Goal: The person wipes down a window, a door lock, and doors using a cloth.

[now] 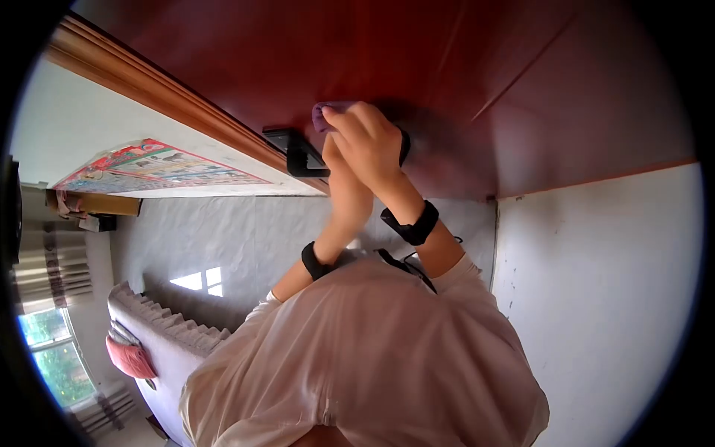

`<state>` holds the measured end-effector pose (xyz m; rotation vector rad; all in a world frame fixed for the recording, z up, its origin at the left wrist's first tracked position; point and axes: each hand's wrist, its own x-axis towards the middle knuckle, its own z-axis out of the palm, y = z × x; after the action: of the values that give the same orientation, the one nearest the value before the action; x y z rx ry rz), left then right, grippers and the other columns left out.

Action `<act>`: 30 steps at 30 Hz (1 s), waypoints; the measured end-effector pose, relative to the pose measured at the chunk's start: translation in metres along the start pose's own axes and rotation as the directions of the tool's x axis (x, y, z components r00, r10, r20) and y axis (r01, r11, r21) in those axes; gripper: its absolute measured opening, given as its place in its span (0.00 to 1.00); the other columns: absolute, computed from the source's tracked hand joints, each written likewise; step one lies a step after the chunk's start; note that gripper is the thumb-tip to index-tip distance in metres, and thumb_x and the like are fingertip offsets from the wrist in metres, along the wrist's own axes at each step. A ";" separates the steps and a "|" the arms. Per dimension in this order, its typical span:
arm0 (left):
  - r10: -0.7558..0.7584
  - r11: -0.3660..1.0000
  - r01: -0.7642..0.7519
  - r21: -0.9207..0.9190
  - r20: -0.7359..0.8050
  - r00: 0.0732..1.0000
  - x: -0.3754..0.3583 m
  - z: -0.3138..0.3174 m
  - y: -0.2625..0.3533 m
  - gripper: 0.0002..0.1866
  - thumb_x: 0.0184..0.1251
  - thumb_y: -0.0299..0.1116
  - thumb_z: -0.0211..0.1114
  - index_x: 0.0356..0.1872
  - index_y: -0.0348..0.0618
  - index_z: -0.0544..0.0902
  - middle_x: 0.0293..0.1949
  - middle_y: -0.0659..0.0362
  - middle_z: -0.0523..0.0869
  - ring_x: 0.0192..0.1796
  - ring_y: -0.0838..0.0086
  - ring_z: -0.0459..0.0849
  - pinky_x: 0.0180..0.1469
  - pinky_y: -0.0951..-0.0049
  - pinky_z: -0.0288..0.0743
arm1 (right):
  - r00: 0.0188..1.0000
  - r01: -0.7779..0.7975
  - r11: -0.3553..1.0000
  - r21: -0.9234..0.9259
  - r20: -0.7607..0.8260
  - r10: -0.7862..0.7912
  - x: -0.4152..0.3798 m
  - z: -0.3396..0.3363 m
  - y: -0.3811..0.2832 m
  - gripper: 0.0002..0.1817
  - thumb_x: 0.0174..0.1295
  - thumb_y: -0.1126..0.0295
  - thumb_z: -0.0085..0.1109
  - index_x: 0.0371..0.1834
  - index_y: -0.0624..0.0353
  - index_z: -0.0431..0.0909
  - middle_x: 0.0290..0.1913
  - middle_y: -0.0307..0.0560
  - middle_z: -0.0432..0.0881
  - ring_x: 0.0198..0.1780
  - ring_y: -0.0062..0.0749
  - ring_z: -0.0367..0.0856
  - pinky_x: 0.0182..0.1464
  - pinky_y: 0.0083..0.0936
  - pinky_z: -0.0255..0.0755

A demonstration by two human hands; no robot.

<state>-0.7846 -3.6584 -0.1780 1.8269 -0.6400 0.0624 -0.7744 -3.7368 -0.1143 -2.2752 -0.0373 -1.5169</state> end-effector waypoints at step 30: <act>-0.230 0.953 0.303 -0.011 0.623 0.748 -0.085 0.083 -0.108 0.29 0.58 0.32 0.61 0.61 0.41 0.66 0.48 0.44 0.75 0.45 0.52 0.79 0.44 0.62 0.76 | 0.909 -0.242 0.943 -0.228 0.287 0.303 -0.060 -0.047 0.022 0.14 0.44 0.78 0.61 0.37 0.52 0.76 0.32 0.43 0.70 0.30 0.36 0.77 0.30 0.31 0.72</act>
<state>-0.8301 -3.6767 -0.3307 1.8023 -0.8001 -0.7883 -0.8351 -3.7611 -0.1594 -2.5260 0.3358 -1.0372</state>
